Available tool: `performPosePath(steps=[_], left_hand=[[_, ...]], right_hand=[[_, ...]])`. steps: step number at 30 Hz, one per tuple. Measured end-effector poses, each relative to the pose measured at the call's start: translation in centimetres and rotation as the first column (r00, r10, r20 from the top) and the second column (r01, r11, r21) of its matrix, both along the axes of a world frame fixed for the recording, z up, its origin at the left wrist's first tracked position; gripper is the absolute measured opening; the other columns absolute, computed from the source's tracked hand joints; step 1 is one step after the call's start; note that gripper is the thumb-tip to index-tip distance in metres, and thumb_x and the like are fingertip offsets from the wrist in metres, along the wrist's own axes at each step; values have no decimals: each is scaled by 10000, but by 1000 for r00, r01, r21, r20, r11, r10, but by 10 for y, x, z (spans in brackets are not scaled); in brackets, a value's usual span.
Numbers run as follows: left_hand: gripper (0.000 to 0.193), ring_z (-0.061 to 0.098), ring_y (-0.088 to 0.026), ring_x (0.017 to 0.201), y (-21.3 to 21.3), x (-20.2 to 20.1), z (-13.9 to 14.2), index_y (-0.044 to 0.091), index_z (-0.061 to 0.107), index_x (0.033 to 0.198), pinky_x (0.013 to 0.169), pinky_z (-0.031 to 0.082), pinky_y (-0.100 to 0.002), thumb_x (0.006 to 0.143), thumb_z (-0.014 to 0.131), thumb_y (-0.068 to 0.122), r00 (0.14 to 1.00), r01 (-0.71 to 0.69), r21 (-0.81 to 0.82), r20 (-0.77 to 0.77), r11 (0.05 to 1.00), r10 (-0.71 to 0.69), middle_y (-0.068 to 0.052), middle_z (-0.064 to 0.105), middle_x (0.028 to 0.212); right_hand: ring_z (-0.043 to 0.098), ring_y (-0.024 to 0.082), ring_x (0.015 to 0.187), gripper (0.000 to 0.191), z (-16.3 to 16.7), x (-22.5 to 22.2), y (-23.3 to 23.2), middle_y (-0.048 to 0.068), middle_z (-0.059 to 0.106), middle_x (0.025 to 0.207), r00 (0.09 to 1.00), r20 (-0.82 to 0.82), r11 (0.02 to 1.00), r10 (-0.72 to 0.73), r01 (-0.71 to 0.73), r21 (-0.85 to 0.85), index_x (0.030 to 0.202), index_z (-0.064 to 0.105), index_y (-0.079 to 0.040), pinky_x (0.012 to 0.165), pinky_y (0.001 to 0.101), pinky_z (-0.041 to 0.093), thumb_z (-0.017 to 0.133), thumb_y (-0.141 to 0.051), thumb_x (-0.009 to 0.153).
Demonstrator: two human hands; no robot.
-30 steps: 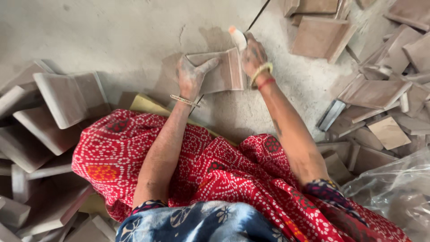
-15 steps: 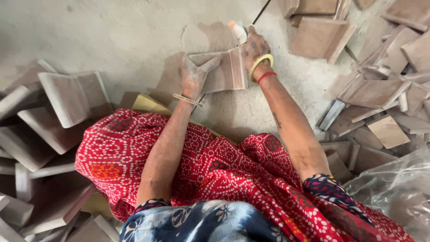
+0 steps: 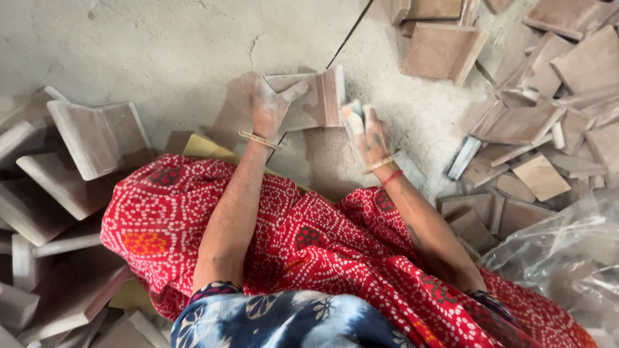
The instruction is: The person sits on the floor and uses a sanding block to smooth the edges and surfaces of small rectangular blocks. They repeatedly rub the block against the sanding tool, rotate it to treat different sides, and place finished pieces into a nearby pile.
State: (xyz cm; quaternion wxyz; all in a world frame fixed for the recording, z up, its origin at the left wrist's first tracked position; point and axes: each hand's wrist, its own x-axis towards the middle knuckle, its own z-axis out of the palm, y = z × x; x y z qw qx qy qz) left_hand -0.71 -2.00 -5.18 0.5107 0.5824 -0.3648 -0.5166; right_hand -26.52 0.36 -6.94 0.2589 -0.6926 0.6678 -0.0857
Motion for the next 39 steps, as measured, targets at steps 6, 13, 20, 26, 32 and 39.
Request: performPosePath(steps=[6,13,20,26,32,39], left_hand=[[573,737,-201,823,-3,1,2,-59,669,1004,779,576,-315,671,991,279,949,-173,31,273,984,158,-139,769,928],[254,758,-131,756,-5,1,1,20,809,952,744,593,-281,791,845,213,998,-14,69,59,998,10,-78,813,904],[433,747,-158,812,-4,1,-3,-37,706,1016,757,597,-284,750,896,247,994,-88,60,68,994,84,-111,784,928],[541,762,-185,851,-2,1,-9,-41,652,1035,779,616,-302,717,940,289,986,-129,80,113,988,119,-134,780,958],[537,749,-182,846,-1,-2,-13,-33,642,1046,761,615,-301,735,928,299,993,-117,32,-5,993,117,-142,773,974],[560,744,-230,920,-1,-20,-11,23,532,1180,801,630,-377,883,811,408,968,10,-29,250,1000,-2,-127,735,1010]], right_hand=[[621,375,1100,590,-49,32,-96,229,632,1217,988,-65,988,141,-145,-54,1548,407,19,957,473,524,474,-83,971],[621,378,1236,316,-50,14,-83,249,643,1390,689,-627,548,363,-702,-454,1223,545,-21,1065,487,497,591,-88,918],[669,364,970,378,-30,20,-42,217,686,1043,979,-185,996,84,-81,26,1297,579,-37,769,477,578,561,-61,920],[659,354,905,352,-34,44,-130,213,681,965,951,-200,921,237,-285,-266,1281,567,2,752,486,572,609,-77,941],[656,280,667,323,-46,14,-17,180,674,809,965,-239,977,109,-148,-152,1284,562,24,544,406,547,544,-124,997],[663,298,635,414,1,-5,28,170,675,725,996,-41,983,-77,69,-173,965,579,-60,558,448,497,691,-451,1042]])
